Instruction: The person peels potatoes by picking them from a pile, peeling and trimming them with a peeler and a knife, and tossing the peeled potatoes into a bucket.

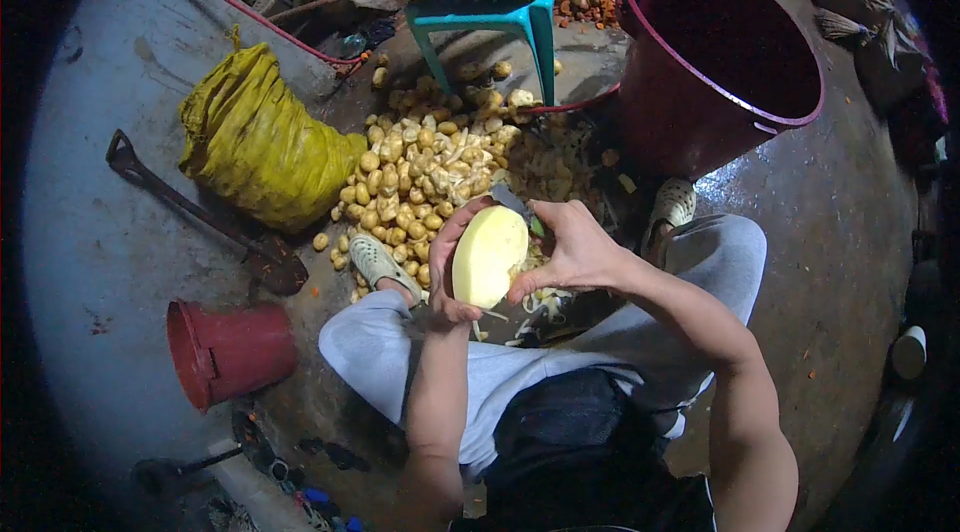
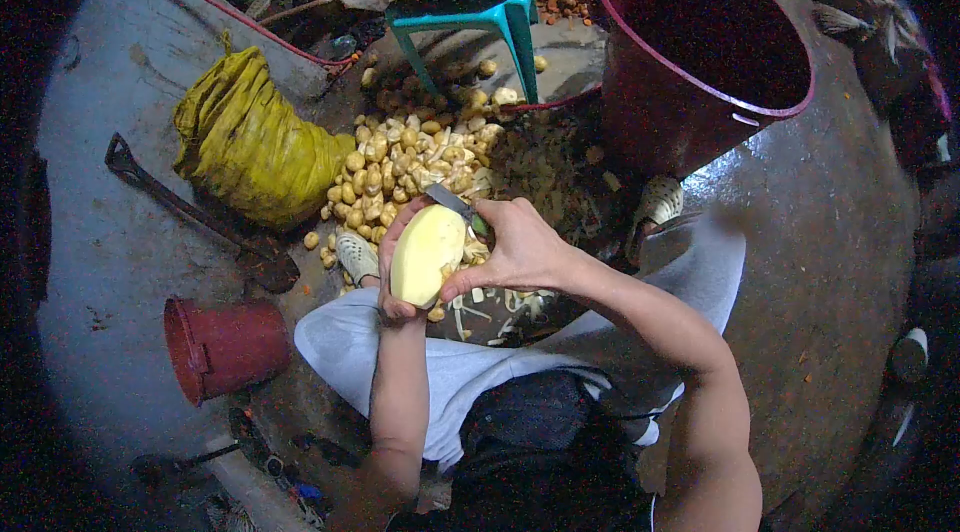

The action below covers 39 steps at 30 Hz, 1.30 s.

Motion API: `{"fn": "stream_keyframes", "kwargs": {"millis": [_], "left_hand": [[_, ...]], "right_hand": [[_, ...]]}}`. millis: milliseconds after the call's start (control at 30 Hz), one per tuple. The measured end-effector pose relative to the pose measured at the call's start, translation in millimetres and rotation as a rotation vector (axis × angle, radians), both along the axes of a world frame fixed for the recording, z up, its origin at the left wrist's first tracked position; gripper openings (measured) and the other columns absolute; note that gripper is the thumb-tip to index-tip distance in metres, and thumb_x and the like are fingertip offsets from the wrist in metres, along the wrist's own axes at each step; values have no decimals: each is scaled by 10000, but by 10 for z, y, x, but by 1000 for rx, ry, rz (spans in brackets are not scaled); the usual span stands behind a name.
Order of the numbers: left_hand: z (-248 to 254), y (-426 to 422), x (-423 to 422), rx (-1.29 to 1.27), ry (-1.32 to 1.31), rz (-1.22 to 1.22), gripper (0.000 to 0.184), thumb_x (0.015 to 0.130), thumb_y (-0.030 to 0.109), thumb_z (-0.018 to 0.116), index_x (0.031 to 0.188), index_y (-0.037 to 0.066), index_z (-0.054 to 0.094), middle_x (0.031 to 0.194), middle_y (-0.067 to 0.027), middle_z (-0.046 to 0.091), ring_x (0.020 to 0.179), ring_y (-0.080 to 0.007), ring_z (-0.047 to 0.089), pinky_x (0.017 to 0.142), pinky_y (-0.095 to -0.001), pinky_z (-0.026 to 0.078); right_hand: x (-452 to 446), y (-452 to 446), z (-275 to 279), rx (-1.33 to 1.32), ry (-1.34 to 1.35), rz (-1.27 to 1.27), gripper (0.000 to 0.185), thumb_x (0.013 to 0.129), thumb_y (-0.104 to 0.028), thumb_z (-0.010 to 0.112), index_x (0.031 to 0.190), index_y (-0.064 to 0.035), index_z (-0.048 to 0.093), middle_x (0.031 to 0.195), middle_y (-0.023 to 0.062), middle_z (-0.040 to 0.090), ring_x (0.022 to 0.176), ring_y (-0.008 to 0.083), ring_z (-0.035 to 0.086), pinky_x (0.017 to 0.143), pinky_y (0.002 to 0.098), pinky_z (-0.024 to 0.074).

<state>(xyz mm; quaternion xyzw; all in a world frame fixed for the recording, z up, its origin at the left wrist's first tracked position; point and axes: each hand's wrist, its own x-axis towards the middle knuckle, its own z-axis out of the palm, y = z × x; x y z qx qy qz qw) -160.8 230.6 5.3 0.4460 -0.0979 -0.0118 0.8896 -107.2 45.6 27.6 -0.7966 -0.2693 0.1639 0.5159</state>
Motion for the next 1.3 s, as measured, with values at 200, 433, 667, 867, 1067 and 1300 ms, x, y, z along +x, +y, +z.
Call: {"fn": "stream_keyframes", "kwargs": {"millis": [200,433,667,867,1067,1300], "left_hand": [[-46,29,-6,57,-28,72,1180,448,371,923,1376,-88,358,1289,-154,551,1185,-254,564,1044,-371,446],[46,49,3,177,-73,134,1116,454,277,925,1366,-72,386,1277,-146,548,1179,-229,552,1028,-350,443],[62,30,-11,165,-101,178,1109,463,252,929,1369,-72,377,1273,-145,549,1170,-231,557,1018,-347,453],[105,-7,14,157,-100,229,1108,480,240,930,1381,-60,359,1264,-146,552,1142,-234,575,991,-350,477],[39,-12,20,249,-147,335,1112,518,267,938,1394,-45,329,1250,-138,546,1137,-236,570,990,-355,475],[-25,-33,44,205,-130,350,1173,541,337,941,1430,-52,280,1320,-146,497,1194,-240,537,1040,-367,435]], "right_hand": [[-33,10,-34,-66,-38,25,858,532,-691,816,803,95,606,601,241,588,595,405,640,598,435,514],[-58,-9,98,-172,-151,78,891,568,-739,768,811,98,585,594,249,584,596,440,630,599,464,520],[-62,17,-5,-142,-123,83,871,593,-756,741,752,83,567,585,252,578,592,448,623,588,468,515],[-106,19,-1,-58,-120,113,761,723,-698,683,692,50,550,543,252,540,577,460,603,576,485,499],[-164,35,20,-100,-217,65,620,850,-586,602,709,17,568,542,250,536,568,465,576,573,516,480],[-163,54,-7,-3,-169,49,540,906,-525,556,817,5,605,562,248,556,578,456,591,585,500,491]]}}
